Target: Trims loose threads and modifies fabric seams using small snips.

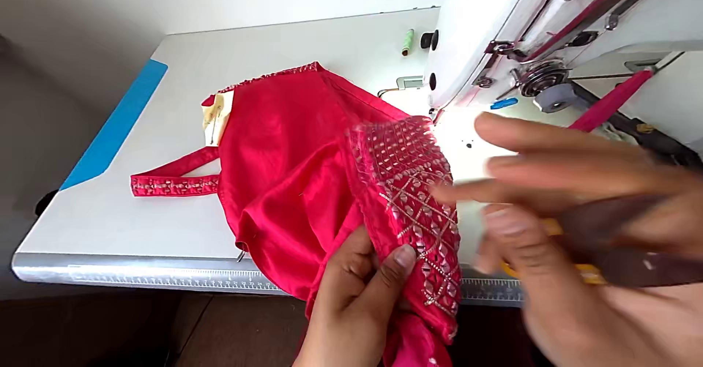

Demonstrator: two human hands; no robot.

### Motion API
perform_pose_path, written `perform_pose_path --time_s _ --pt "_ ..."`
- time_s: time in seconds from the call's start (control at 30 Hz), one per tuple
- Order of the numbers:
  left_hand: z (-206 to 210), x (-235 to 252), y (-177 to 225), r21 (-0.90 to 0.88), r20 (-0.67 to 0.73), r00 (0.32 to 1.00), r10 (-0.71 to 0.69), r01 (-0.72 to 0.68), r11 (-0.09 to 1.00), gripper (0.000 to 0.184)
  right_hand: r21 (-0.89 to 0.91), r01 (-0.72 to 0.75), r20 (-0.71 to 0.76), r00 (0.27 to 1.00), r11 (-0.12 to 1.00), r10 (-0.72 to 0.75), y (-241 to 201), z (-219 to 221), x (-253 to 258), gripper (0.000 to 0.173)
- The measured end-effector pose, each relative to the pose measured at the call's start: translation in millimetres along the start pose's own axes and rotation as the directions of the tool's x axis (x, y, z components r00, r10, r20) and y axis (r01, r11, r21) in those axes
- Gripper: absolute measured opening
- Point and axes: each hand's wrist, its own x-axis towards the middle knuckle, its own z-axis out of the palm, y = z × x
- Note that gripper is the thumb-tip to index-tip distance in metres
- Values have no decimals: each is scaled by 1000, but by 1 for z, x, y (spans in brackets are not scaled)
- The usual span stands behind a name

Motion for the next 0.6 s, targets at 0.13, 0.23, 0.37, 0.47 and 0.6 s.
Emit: perform_pose_path --time_s 0.13,0.23,0.37,0.47,0.6 --pt "8 0 -4 -58 -47 999 26 -28 998 18 -169 -191 54 978 967 203 -4 -22 -27 19" --pt "10 2 -6 -97 -30 1000 -4 1 995 17 -274 -88 252 955 958 160 0 -20 -48 27" --pt "8 -3 -10 -140 -27 1000 -11 7 990 14 -172 -231 173 950 957 261 -3 -37 -66 39" --pt "9 -7 -10 -170 -62 998 -22 11 985 14 -57 -272 226 934 961 278 -17 -36 -75 25" --pt "11 -11 -13 -141 -62 998 5 -14 990 11 -365 -35 234 964 930 128 -16 -6 -98 19"
